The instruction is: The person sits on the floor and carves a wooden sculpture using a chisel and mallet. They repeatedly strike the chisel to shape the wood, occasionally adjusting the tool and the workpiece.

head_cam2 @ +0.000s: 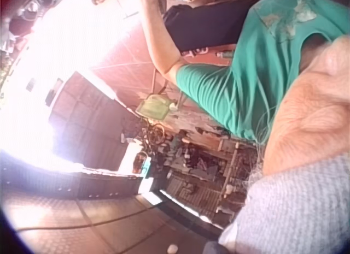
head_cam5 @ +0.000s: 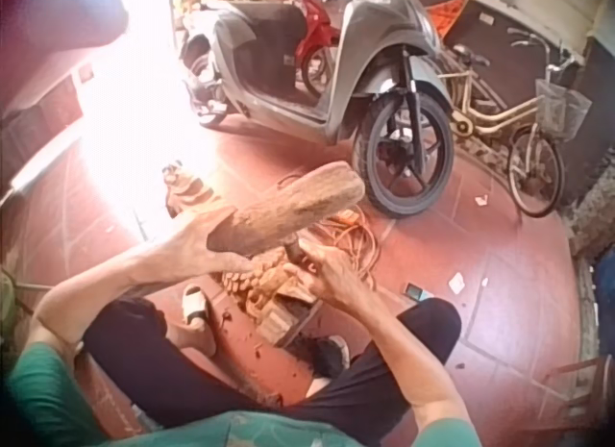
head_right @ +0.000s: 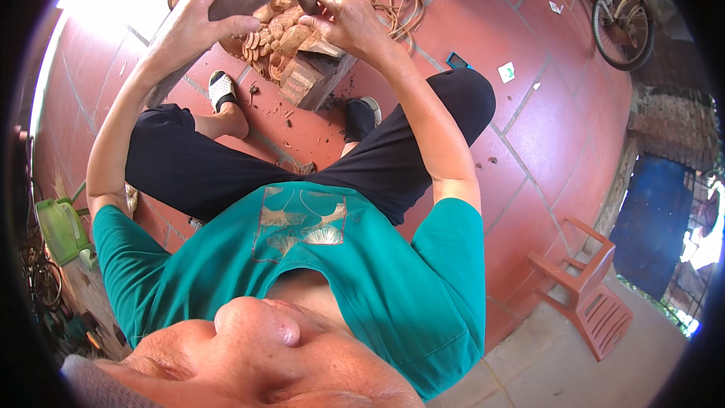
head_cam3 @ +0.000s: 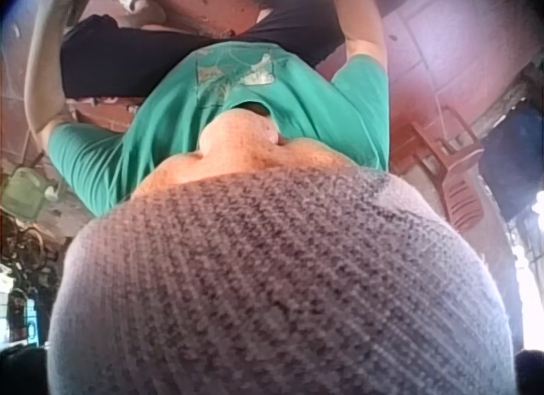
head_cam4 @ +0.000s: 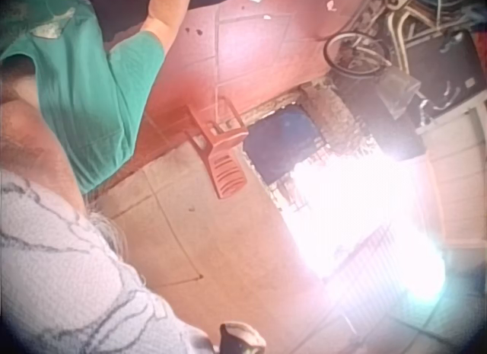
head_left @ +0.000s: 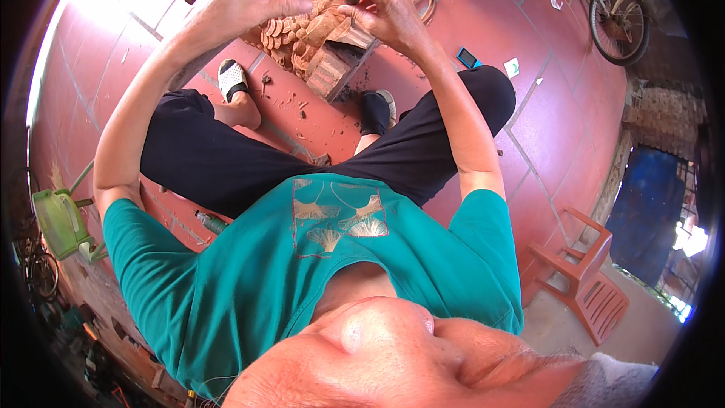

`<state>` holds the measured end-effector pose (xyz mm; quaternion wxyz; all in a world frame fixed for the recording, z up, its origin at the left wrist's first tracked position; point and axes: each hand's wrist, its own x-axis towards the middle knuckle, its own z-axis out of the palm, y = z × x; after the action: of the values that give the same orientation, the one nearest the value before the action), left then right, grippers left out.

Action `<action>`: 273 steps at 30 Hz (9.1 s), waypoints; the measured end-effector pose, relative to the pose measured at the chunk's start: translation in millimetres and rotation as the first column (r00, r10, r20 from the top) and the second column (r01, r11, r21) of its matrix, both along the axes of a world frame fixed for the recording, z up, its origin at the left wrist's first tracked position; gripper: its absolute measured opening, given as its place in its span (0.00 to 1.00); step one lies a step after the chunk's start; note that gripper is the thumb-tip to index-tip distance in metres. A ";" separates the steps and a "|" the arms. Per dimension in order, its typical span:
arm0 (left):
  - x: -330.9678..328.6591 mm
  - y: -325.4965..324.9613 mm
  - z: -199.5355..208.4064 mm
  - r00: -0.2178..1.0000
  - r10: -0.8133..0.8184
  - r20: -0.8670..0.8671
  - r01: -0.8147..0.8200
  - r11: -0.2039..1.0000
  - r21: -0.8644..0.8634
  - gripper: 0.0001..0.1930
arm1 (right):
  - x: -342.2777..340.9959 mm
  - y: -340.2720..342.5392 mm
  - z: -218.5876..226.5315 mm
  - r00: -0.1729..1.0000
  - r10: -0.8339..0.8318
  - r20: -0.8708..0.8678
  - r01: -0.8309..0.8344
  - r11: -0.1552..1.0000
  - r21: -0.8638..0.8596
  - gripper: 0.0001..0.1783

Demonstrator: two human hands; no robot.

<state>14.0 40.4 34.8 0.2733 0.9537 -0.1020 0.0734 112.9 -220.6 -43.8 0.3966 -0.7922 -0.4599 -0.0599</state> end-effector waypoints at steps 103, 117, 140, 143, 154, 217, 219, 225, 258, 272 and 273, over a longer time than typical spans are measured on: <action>0.0 -5.9 26.0 0.997 -0.003 -0.083 0.006 0.999 0.041 0.46 | -1.7 -2.5 3.3 0.977 -0.095 -0.190 0.089 0.995 -0.041 0.15; 1.2 5.3 -6.3 0.996 -0.040 -0.082 0.048 0.995 0.090 0.50 | 0.0 -0.2 -0.9 0.987 -0.079 -0.143 0.077 0.997 -0.020 0.14; -5.9 -11.0 40.1 0.995 0.003 -0.099 -0.003 1.000 -0.002 0.47 | -3.2 -3.0 4.2 0.955 -0.114 -0.274 0.122 0.993 0.012 0.17; -9.8 -24.7 59.6 0.989 0.018 -0.145 -0.026 0.998 -0.054 0.45 | -3.4 -5.7 2.9 0.960 -0.114 -0.255 0.120 0.993 0.009 0.18; 0.3 -2.7 16.9 0.999 -0.031 -0.038 0.033 0.997 0.073 0.46 | -2.4 -2.6 1.8 0.974 -0.094 -0.204 0.085 0.995 -0.050 0.14; 3.4 6.8 16.5 0.999 0.027 0.040 -0.032 0.988 0.150 0.48 | 11.8 -15.7 12.1 0.922 -0.253 -0.292 0.294 0.950 0.106 0.13; 5.3 6.3 19.4 1.000 0.017 0.023 -0.020 0.990 0.141 0.48 | 7.1 -15.0 13.0 0.933 -0.233 -0.275 0.275 0.953 0.125 0.14; 4.3 3.4 13.3 0.999 0.005 0.041 -0.010 0.991 0.132 0.49 | 0.0 -7.0 7.8 0.957 -0.150 -0.250 0.168 0.984 0.053 0.12; -15.1 -33.4 60.5 0.996 0.055 -0.063 -0.061 0.993 -0.097 0.41 | -9.5 2.5 6.9 0.998 -0.056 -0.005 0.056 0.998 -0.022 0.15; 6.7 9.9 2.4 0.999 0.034 0.008 -0.035 0.986 0.164 0.47 | 9.6 -8.3 -0.2 0.942 -0.266 -0.204 0.289 0.953 0.093 0.16; 7.7 8.2 10.5 0.999 0.036 -0.015 -0.033 0.985 0.167 0.46 | 7.8 -8.4 2.3 0.944 -0.254 -0.209 0.281 0.954 0.108 0.16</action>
<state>21.8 48.6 45.3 0.1920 0.9755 -0.0886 0.0610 120.7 -229.0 -41.5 0.4807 -0.8204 -0.3022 -0.0674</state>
